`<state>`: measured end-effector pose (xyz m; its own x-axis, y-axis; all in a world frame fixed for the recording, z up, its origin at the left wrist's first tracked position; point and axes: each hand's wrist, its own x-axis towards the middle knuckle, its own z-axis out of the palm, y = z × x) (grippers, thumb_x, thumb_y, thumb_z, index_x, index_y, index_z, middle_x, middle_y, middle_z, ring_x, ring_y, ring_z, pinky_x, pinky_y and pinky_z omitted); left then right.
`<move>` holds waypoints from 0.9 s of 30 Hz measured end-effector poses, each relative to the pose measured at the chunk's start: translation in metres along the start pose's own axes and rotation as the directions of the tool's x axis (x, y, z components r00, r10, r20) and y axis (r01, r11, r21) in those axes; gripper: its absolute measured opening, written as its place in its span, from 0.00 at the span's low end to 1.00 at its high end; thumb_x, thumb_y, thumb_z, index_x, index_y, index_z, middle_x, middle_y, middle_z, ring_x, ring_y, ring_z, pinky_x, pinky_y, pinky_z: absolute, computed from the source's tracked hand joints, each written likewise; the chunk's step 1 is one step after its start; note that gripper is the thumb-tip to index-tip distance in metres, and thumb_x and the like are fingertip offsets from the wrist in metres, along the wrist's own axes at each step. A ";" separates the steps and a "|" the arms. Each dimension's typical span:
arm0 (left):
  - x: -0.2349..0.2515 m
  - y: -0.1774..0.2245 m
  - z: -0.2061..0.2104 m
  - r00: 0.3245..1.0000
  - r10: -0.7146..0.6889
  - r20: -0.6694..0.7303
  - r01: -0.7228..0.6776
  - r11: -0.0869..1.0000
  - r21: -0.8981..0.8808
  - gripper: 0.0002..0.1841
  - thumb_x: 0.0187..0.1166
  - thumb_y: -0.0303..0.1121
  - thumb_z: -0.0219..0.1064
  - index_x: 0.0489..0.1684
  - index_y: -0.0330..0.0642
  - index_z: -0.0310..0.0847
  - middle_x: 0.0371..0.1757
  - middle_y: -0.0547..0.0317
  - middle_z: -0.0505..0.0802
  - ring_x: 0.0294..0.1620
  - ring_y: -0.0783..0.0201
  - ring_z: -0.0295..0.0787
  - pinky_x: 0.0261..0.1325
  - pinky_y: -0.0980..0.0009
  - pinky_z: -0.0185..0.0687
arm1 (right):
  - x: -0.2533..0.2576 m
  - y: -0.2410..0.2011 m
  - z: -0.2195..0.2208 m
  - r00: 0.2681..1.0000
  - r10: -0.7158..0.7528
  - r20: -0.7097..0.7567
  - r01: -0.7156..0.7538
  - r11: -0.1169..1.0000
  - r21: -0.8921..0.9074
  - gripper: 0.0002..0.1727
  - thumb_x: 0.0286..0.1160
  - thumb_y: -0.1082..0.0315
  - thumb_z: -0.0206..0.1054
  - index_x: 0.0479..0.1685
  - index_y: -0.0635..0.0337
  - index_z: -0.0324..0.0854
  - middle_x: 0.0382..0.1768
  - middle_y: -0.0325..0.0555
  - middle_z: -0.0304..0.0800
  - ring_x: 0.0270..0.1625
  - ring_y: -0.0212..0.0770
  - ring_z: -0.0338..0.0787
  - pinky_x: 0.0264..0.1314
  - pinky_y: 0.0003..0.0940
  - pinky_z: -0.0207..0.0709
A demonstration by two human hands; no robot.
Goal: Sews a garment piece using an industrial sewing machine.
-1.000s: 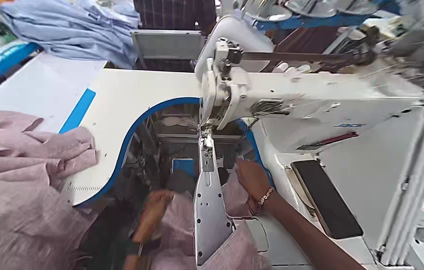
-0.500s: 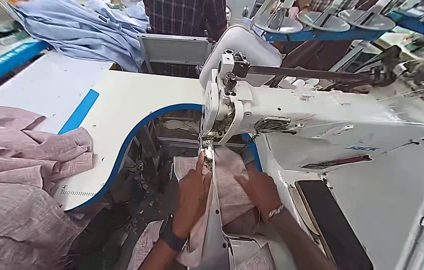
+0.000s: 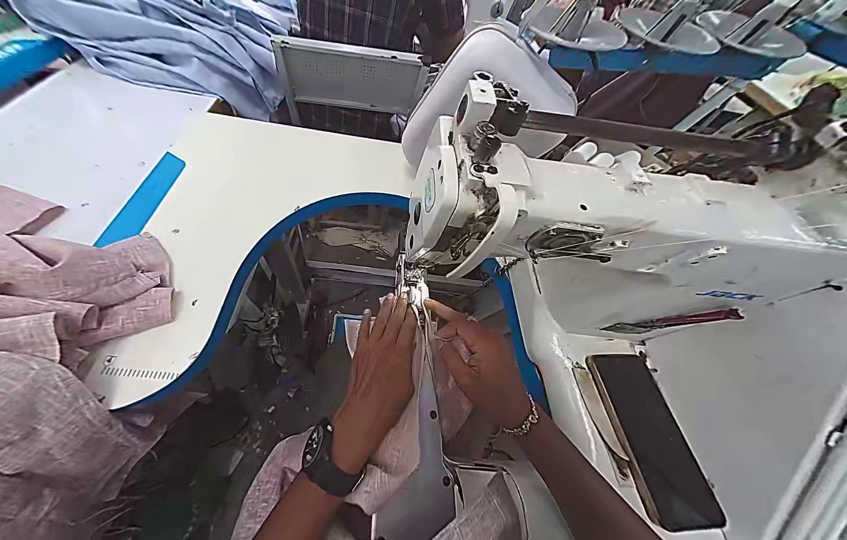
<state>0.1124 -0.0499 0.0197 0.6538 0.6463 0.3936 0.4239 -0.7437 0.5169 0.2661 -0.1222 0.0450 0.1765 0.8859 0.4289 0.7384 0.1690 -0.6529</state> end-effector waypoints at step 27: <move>0.009 -0.008 -0.001 0.994 -0.016 -0.108 -0.022 0.938 -0.345 0.16 0.76 0.19 0.58 0.56 0.29 0.87 0.72 0.33 0.87 0.75 0.39 0.83 0.76 0.54 0.79 | 0.007 -0.020 0.038 0.982 0.148 -0.120 -0.158 0.984 -0.079 0.11 0.67 0.66 0.65 0.24 0.64 0.85 0.65 0.57 0.91 0.40 0.28 0.93 0.37 0.22 0.81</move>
<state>0.1143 -0.0383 0.0194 0.5752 0.6728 0.4653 0.1670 -0.6534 0.7383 0.2276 -0.1032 0.0373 0.3609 0.8427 0.3996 0.7501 -0.0077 -0.6612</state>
